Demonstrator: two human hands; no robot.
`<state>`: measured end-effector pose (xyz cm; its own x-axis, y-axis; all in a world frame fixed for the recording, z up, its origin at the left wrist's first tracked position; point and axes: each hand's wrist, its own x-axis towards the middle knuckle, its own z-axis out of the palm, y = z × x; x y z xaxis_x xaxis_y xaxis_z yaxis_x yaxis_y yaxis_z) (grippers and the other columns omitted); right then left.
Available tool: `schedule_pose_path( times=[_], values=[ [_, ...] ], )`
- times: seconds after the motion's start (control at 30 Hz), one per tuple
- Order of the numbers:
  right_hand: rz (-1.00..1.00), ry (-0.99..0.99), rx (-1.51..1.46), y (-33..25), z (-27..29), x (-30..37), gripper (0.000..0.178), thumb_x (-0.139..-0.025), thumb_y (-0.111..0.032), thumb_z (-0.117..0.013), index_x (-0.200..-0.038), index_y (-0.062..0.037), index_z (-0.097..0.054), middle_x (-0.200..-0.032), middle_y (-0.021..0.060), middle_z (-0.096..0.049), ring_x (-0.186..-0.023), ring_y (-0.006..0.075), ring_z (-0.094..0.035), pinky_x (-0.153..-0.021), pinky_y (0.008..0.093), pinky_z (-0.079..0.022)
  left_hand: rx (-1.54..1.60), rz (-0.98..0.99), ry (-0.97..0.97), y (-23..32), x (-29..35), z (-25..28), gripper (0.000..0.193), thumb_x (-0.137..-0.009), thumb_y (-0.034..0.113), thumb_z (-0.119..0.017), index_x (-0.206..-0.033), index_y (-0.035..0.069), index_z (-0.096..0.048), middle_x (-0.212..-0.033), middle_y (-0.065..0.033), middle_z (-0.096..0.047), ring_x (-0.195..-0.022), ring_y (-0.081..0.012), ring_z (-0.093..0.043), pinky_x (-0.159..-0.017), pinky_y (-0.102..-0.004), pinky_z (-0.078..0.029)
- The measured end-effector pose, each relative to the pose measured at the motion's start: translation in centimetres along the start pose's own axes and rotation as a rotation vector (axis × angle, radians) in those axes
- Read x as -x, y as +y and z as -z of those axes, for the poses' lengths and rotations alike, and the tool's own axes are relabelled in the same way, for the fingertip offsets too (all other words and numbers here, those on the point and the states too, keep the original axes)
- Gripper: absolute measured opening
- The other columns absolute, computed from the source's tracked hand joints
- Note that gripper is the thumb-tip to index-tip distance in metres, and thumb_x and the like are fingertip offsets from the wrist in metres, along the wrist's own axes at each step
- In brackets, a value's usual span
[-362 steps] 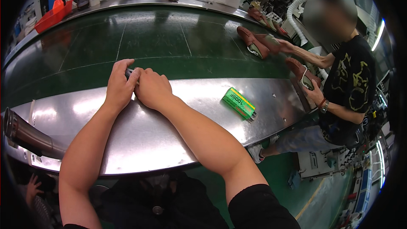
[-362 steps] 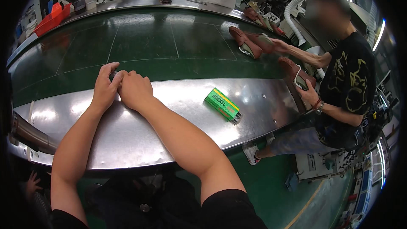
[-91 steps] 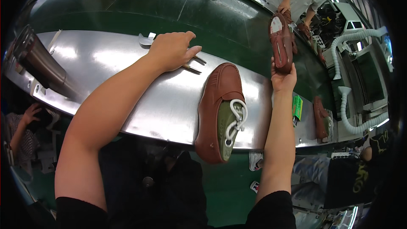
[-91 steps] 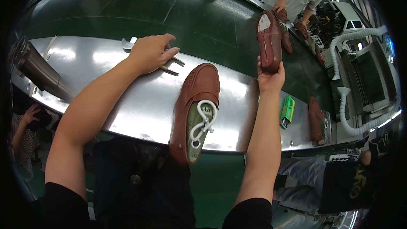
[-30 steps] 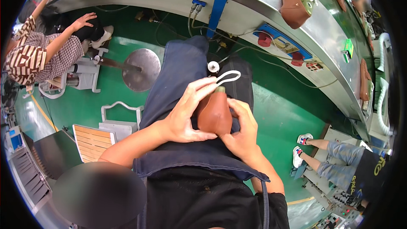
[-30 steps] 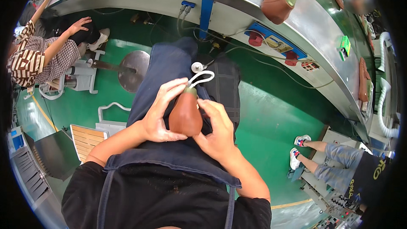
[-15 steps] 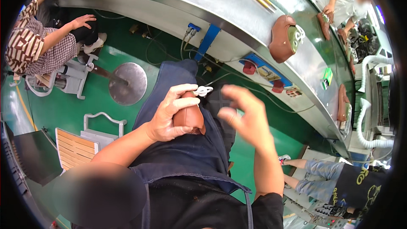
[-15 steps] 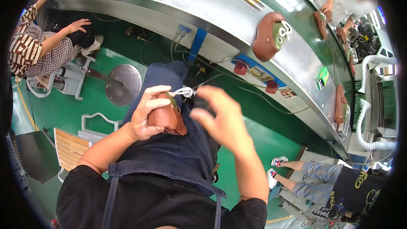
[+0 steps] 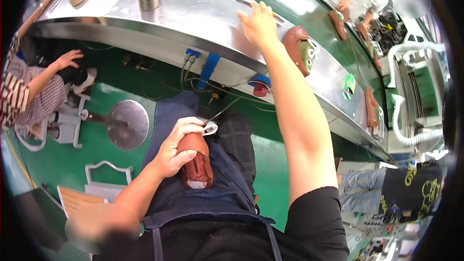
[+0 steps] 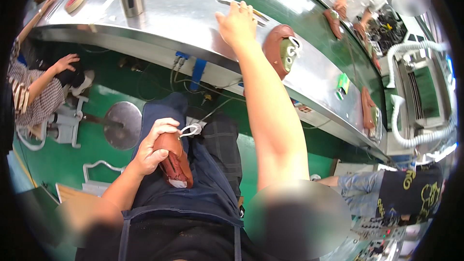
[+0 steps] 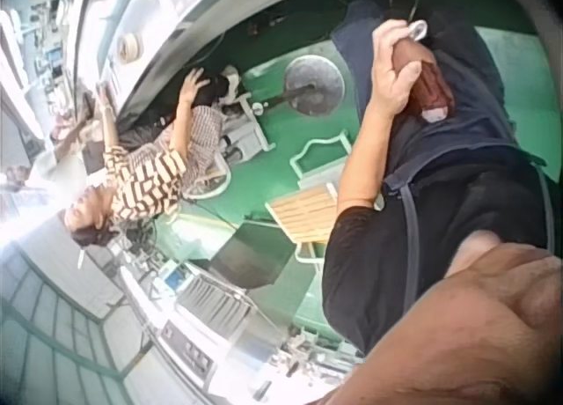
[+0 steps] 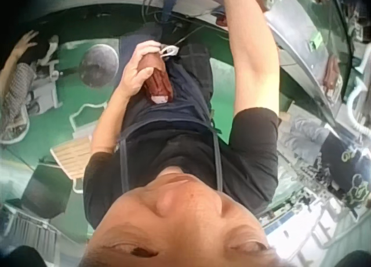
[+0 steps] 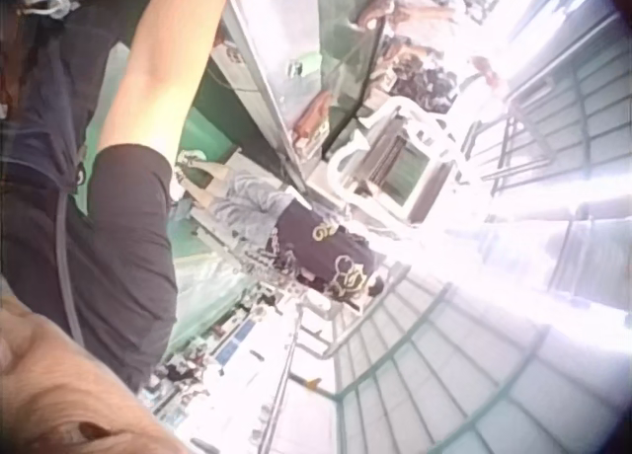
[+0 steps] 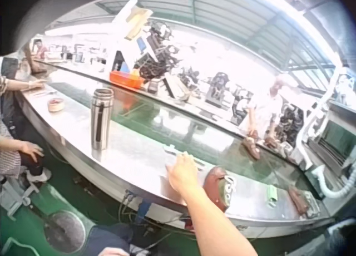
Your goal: Using a specialized tool to press or adjust the leather upper onto the shoe last during footwear assembly.
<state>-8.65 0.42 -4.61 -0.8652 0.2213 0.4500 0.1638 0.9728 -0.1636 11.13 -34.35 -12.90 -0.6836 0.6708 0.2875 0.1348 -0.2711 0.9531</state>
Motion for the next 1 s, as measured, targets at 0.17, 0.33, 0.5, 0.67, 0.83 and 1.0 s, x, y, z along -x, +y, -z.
schedule_pose_path(
  times=[0.17, 0.33, 0.5, 0.67, 0.83, 1.0],
  values=[
    [-0.233, -0.178, -0.006, 2.2, -0.5, -2.5, 0.081, -0.099, -0.057, -0.056, -0.160, -0.0075, -0.038, -0.170, 0.0192, -0.027, -0.159, 0.0391, -0.020, -0.124, 0.0617, -0.023, 0.015, 0.030, -0.058, -0.8, -1.2, 0.6, 0.056, -0.098, 0.045, -0.067, -0.137, 0.006, -0.057, -0.141, -0.0176, -0.049, -0.130, -0.0331, -0.051, -0.114, -0.0446, -0.038],
    [-0.262, -0.239, 0.062, 2.8, -0.7, -3.1, 0.078, -0.099, -0.057, -0.056, -0.160, -0.0105, -0.040, -0.166, 0.0166, -0.035, -0.154, 0.0378, -0.029, -0.121, 0.0619, -0.027, -0.053, 0.033, -0.125, -1.2, -1.8, 1.1, 0.065, -0.097, 0.054, -0.067, -0.136, 0.003, -0.057, -0.141, -0.0177, -0.047, -0.128, -0.0302, -0.053, -0.109, -0.0445, -0.044],
    [-0.117, -0.200, 0.197, 0.1, 0.1, -1.9, 0.056, -0.098, -0.050, -0.059, -0.140, -0.0150, -0.064, -0.140, 0.0182, -0.057, -0.134, 0.0376, -0.048, -0.109, 0.0606, -0.041, -0.013, 0.066, -0.197, -1.0, -2.2, 1.1, 0.064, -0.095, 0.047, -0.070, -0.140, 0.003, -0.053, -0.143, -0.0191, -0.047, -0.139, -0.0340, -0.042, -0.118, -0.0468, -0.033],
    [0.045, -0.120, 0.069, -1.7, 0.8, 1.3, 0.043, -0.093, -0.043, -0.063, -0.117, -0.0090, -0.073, -0.116, 0.0261, -0.066, -0.105, 0.0448, -0.066, -0.092, 0.0523, -0.055, -0.005, 0.045, -0.365, -1.7, -3.5, 1.6, 0.069, -0.097, 0.034, -0.070, -0.153, 0.006, -0.040, -0.155, -0.0187, -0.036, -0.150, -0.0370, -0.031, -0.124, -0.0473, -0.023],
    [-0.034, -0.418, -0.182, -2.1, 6.6, 5.5, 0.035, -0.089, -0.030, -0.063, -0.104, -0.0004, -0.074, -0.089, 0.0189, -0.074, -0.076, 0.0369, -0.072, -0.076, 0.0456, -0.057, -0.004, 0.120, -0.354, -1.7, -3.7, 1.0, 0.072, -0.095, 0.030, -0.073, -0.155, 0.010, -0.037, -0.156, -0.0149, -0.034, -0.147, -0.0317, -0.037, -0.122, -0.0424, -0.030],
    [-0.558, -0.469, -1.509, -4.2, 12.5, 18.2, 0.040, -0.096, -0.021, -0.061, -0.127, 0.0031, -0.057, -0.086, 0.0066, -0.065, -0.073, 0.0179, -0.066, -0.067, 0.0313, -0.056, -0.051, 0.190, -0.258, -2.2, -2.4, 0.5, 0.075, -0.093, 0.034, -0.076, -0.154, 0.013, -0.038, -0.152, -0.0136, -0.040, -0.141, -0.0292, -0.045, -0.118, -0.0423, -0.036]
  ],
)
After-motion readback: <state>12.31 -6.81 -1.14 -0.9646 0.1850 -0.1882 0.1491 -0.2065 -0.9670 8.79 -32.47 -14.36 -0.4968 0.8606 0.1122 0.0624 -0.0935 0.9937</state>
